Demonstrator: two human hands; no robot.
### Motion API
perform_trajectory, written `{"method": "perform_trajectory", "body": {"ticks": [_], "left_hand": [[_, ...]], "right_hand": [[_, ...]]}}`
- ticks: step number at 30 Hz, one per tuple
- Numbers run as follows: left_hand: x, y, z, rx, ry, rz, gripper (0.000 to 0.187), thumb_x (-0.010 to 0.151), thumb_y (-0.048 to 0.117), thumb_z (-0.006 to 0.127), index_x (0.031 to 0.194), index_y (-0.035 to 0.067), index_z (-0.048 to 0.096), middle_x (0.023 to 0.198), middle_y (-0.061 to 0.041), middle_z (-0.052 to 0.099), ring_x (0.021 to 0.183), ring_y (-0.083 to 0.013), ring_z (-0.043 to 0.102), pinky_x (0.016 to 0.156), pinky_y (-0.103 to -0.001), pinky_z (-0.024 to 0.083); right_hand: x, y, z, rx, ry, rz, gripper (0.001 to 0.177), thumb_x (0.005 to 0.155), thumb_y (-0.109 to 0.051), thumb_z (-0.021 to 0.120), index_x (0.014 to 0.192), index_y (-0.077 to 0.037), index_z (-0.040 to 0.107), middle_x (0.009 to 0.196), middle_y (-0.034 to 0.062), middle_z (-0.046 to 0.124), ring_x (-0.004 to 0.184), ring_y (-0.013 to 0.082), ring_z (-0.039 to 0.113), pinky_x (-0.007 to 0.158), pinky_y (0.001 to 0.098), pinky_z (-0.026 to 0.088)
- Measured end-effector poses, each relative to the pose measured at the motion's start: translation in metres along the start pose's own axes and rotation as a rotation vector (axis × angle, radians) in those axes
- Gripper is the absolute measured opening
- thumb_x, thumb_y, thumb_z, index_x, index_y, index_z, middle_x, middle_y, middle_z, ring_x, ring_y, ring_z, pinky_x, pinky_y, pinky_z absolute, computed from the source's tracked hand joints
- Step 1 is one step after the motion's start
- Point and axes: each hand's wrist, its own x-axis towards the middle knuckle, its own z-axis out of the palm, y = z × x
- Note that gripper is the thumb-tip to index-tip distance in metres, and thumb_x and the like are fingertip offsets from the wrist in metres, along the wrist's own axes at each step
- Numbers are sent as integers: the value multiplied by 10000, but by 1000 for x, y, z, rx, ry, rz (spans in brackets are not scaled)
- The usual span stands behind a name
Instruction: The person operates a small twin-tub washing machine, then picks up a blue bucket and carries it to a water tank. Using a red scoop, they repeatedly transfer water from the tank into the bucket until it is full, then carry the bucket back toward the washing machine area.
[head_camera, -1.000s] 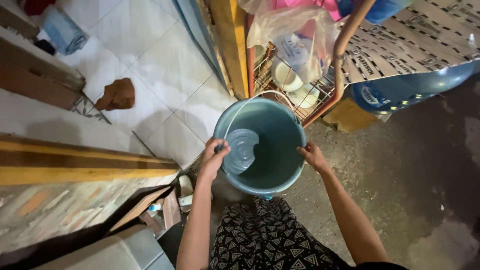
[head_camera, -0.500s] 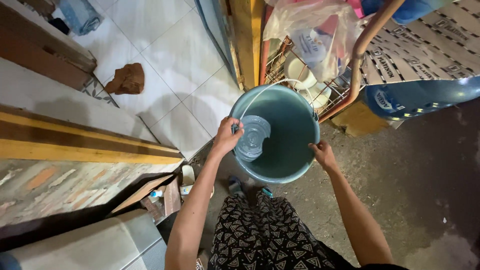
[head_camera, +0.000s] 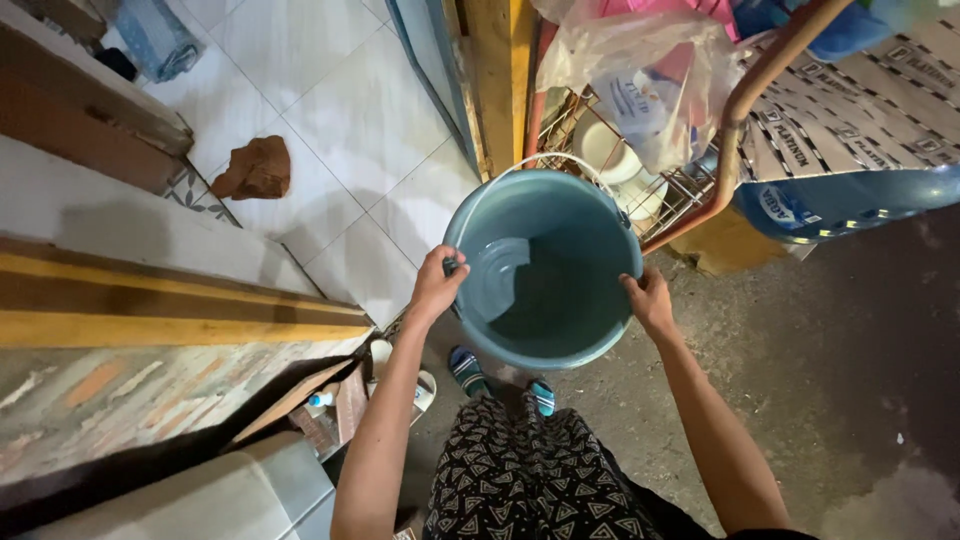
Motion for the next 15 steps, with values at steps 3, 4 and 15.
{"method": "perform_trajectory", "body": {"ticks": [3, 4, 15], "left_hand": [[2, -14, -10, -47, 17, -67, 237, 935, 274, 747, 1112, 127, 690, 1136, -171, 704, 1117, -373, 697, 917, -498, 555], [-2, -13, -17, -49, 16, -65, 237, 935, 274, 747, 1112, 127, 690, 1136, -171, 704, 1117, -373, 697, 917, -498, 555], [11, -90, -67, -457, 162, -217, 247, 979, 252, 741, 1141, 78, 672, 1063, -93, 676, 945, -201, 643, 796, -376, 524]], "right_hand": [[-4, -30, 7, 6, 21, 5, 466, 948, -431, 758, 1152, -19, 684, 890, 174, 635, 871, 335, 654, 768, 520, 493], [-2, -37, 12, 5, 24, 4, 466, 948, -431, 758, 1152, -19, 684, 890, 174, 635, 871, 335, 654, 768, 520, 493], [63, -60, 92, -82, 7, -61, 374, 902, -471, 810, 905, -117, 687, 749, 99, 589, 746, 302, 632, 703, 449, 471]]}}
